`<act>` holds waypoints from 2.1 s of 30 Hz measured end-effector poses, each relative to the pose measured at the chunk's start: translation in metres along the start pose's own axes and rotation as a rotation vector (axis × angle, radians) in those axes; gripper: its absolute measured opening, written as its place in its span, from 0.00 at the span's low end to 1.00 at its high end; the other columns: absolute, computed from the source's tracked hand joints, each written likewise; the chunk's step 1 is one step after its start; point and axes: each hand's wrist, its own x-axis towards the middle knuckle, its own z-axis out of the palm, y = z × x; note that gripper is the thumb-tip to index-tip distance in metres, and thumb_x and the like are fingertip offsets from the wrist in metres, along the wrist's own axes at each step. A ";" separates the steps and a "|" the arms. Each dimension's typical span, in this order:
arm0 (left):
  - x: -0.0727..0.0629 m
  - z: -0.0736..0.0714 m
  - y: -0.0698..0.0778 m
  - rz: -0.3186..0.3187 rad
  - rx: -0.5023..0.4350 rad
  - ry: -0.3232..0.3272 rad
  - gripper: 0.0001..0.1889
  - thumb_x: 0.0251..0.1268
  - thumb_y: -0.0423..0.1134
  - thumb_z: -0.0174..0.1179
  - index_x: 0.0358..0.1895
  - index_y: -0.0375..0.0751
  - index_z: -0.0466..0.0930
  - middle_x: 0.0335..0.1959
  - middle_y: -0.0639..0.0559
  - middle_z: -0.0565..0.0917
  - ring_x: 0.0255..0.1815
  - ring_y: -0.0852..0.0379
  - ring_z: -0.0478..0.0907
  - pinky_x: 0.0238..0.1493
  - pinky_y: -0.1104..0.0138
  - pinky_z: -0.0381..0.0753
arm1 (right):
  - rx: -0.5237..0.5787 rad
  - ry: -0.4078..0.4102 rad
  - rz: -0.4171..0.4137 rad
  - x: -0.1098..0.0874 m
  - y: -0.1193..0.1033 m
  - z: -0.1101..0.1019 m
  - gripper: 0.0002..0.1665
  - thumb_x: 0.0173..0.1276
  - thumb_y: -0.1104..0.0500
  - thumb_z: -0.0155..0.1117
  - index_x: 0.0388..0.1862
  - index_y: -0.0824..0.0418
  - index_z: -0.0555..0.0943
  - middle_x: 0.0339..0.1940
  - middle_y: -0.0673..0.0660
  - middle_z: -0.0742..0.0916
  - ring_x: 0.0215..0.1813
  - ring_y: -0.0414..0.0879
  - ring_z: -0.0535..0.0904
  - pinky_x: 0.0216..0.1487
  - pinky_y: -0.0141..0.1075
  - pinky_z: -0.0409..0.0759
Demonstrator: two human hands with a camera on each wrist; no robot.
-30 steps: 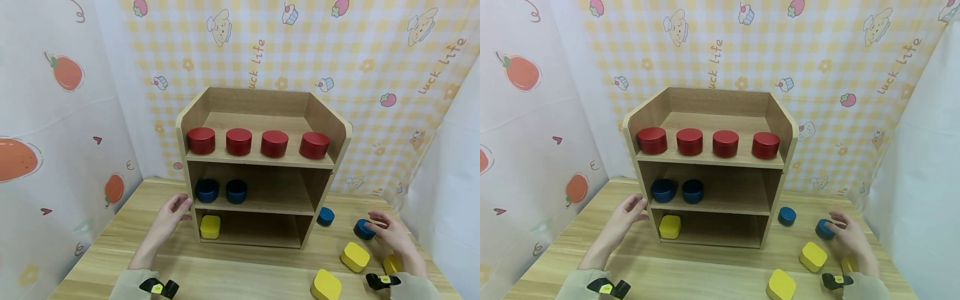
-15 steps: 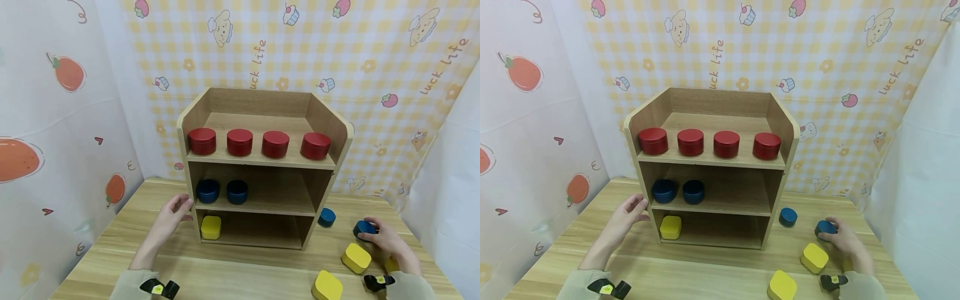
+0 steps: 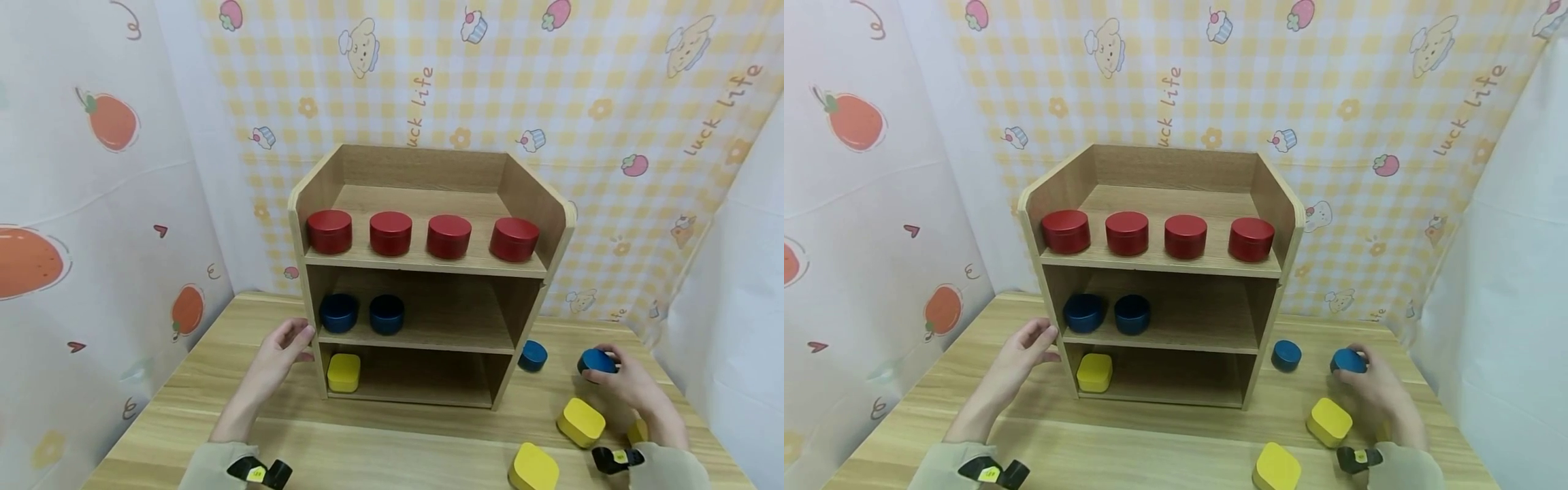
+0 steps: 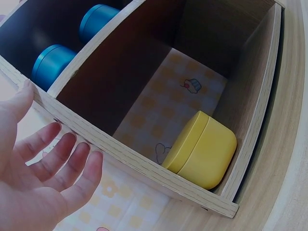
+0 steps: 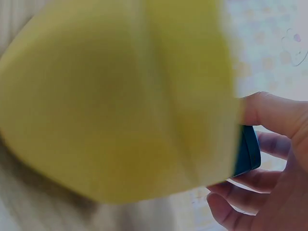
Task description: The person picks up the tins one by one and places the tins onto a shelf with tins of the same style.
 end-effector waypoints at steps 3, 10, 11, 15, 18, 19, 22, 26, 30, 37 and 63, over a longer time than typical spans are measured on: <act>-0.001 0.000 -0.001 -0.006 -0.001 0.001 0.22 0.77 0.45 0.52 0.60 0.28 0.69 0.54 0.35 0.74 0.49 0.55 0.75 0.49 0.56 0.84 | 0.011 0.023 -0.017 -0.004 -0.009 -0.003 0.44 0.68 0.51 0.67 0.68 0.75 0.57 0.64 0.84 0.61 0.58 0.77 0.65 0.52 0.63 0.75; -0.001 0.001 0.001 0.007 -0.013 0.004 0.21 0.77 0.43 0.52 0.59 0.27 0.69 0.53 0.36 0.74 0.48 0.55 0.75 0.48 0.57 0.84 | -0.052 0.101 -0.101 -0.015 -0.033 -0.011 0.43 0.67 0.49 0.68 0.68 0.73 0.60 0.62 0.83 0.66 0.56 0.76 0.69 0.44 0.55 0.81; -0.001 0.001 0.001 0.007 -0.014 0.003 0.20 0.77 0.42 0.52 0.59 0.27 0.69 0.53 0.36 0.74 0.48 0.54 0.75 0.48 0.57 0.84 | -0.061 0.110 -0.108 -0.017 -0.036 -0.012 0.43 0.67 0.49 0.68 0.68 0.72 0.61 0.62 0.82 0.66 0.55 0.76 0.69 0.42 0.54 0.82; -0.001 0.001 0.001 0.007 -0.015 0.002 0.21 0.77 0.42 0.52 0.59 0.27 0.69 0.53 0.36 0.74 0.48 0.55 0.75 0.48 0.57 0.84 | -0.073 0.146 -0.145 -0.023 -0.051 -0.016 0.42 0.66 0.49 0.69 0.68 0.70 0.62 0.62 0.80 0.68 0.53 0.74 0.71 0.38 0.48 0.82; -0.001 0.001 0.001 0.009 -0.016 0.002 0.21 0.77 0.42 0.52 0.59 0.27 0.69 0.53 0.36 0.74 0.48 0.55 0.75 0.48 0.56 0.84 | -0.061 0.162 -0.182 -0.028 -0.062 -0.018 0.40 0.65 0.50 0.70 0.68 0.67 0.64 0.62 0.79 0.69 0.52 0.73 0.72 0.36 0.42 0.81; 0.000 0.000 0.001 0.010 -0.016 0.002 0.20 0.77 0.42 0.52 0.59 0.27 0.69 0.53 0.36 0.74 0.48 0.55 0.75 0.48 0.56 0.84 | -0.059 0.169 -0.197 -0.030 -0.066 -0.019 0.39 0.65 0.51 0.70 0.68 0.67 0.65 0.62 0.78 0.70 0.52 0.72 0.72 0.35 0.40 0.80; 0.000 0.000 0.000 0.012 -0.018 0.002 0.20 0.77 0.42 0.52 0.59 0.27 0.69 0.52 0.36 0.74 0.48 0.56 0.75 0.47 0.58 0.84 | -0.061 0.179 -0.230 -0.036 -0.077 -0.022 0.38 0.65 0.50 0.70 0.68 0.64 0.66 0.61 0.77 0.72 0.52 0.72 0.74 0.33 0.35 0.79; 0.000 0.001 0.000 0.015 -0.024 0.000 0.20 0.77 0.42 0.52 0.59 0.26 0.70 0.52 0.36 0.74 0.48 0.56 0.75 0.46 0.60 0.84 | -0.078 0.190 -0.255 -0.045 -0.089 -0.024 0.39 0.65 0.50 0.70 0.69 0.63 0.66 0.59 0.75 0.75 0.52 0.71 0.76 0.32 0.31 0.80; 0.000 0.001 -0.001 0.018 -0.024 0.001 0.20 0.77 0.42 0.52 0.58 0.26 0.70 0.51 0.36 0.74 0.47 0.56 0.75 0.46 0.60 0.84 | -0.111 0.208 -0.286 -0.053 -0.100 -0.025 0.38 0.64 0.51 0.71 0.68 0.60 0.67 0.56 0.74 0.76 0.47 0.67 0.78 0.30 0.30 0.80; 0.000 0.000 -0.002 0.014 -0.015 0.000 0.21 0.77 0.44 0.52 0.58 0.27 0.70 0.51 0.37 0.74 0.47 0.56 0.76 0.47 0.57 0.84 | -0.154 0.250 -0.353 -0.068 -0.119 -0.024 0.35 0.61 0.54 0.74 0.65 0.60 0.71 0.55 0.72 0.77 0.42 0.60 0.80 0.32 0.27 0.80; 0.000 0.000 -0.003 -0.004 0.008 0.010 0.23 0.76 0.46 0.53 0.60 0.28 0.69 0.53 0.36 0.74 0.47 0.55 0.76 0.46 0.62 0.84 | -0.245 0.317 -0.605 -0.103 -0.183 0.020 0.36 0.50 0.54 0.82 0.58 0.53 0.78 0.47 0.49 0.84 0.38 0.39 0.75 0.32 0.32 0.79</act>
